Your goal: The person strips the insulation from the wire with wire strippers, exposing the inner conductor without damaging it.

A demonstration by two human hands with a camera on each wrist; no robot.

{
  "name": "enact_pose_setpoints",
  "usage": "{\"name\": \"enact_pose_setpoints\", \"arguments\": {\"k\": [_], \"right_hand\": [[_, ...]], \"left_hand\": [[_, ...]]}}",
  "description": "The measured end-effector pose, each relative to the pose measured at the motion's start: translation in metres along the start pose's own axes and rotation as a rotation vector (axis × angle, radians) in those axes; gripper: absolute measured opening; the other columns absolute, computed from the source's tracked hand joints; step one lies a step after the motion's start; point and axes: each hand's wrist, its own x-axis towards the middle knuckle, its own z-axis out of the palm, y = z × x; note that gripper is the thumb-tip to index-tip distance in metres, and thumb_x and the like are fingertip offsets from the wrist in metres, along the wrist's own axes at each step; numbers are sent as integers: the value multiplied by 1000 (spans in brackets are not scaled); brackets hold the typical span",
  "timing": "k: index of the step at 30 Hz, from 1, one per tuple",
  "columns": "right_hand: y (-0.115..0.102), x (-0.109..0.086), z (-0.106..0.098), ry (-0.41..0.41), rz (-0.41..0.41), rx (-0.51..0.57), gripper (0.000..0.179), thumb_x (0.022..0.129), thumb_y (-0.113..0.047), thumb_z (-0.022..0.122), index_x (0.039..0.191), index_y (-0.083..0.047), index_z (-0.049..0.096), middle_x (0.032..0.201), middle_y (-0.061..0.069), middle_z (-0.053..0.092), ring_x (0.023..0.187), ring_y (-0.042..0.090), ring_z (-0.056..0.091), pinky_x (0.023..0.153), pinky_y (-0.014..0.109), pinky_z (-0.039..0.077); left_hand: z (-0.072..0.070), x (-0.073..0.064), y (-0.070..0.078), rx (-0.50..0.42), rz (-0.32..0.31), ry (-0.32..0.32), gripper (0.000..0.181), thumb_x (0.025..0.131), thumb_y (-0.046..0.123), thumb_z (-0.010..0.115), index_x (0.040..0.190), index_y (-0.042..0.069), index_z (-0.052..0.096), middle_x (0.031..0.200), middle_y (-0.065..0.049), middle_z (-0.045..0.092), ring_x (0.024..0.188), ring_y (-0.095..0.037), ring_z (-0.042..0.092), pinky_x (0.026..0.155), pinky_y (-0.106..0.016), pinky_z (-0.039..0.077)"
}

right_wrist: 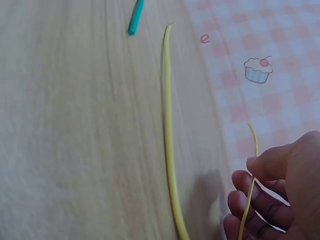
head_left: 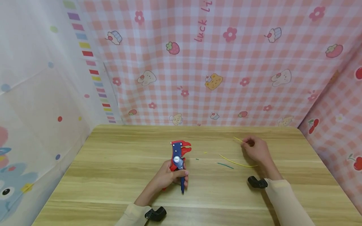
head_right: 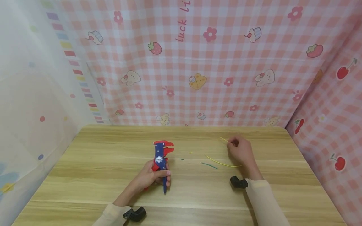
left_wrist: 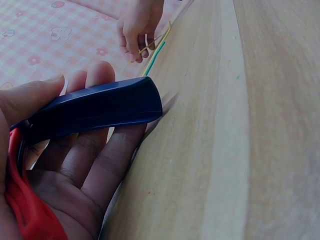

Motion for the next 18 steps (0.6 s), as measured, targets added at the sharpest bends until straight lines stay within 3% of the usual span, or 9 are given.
{"name": "enact_pose_setpoints", "arguments": {"k": [7,18], "right_hand": [[-8,-6,-5,22,-31,22,14,97,-13,63,103,-2,69,93,16,71,84,21,61,68,22,47],[-12,-12,-5,20,-86,51,12,97,-11,65,103,-2,69,93,15,72,82,14,62,67,18,48]], "left_hand": [[0,0,0,1,2,0,35,98,7,67,118,-13,47,84,-9,73,72,-21,76,75,-44,66],[0,-1,1,13,3,6,35,98,8,68,119,-12,48,86,-10,74,74,-22,77,76,-45,65]]}}
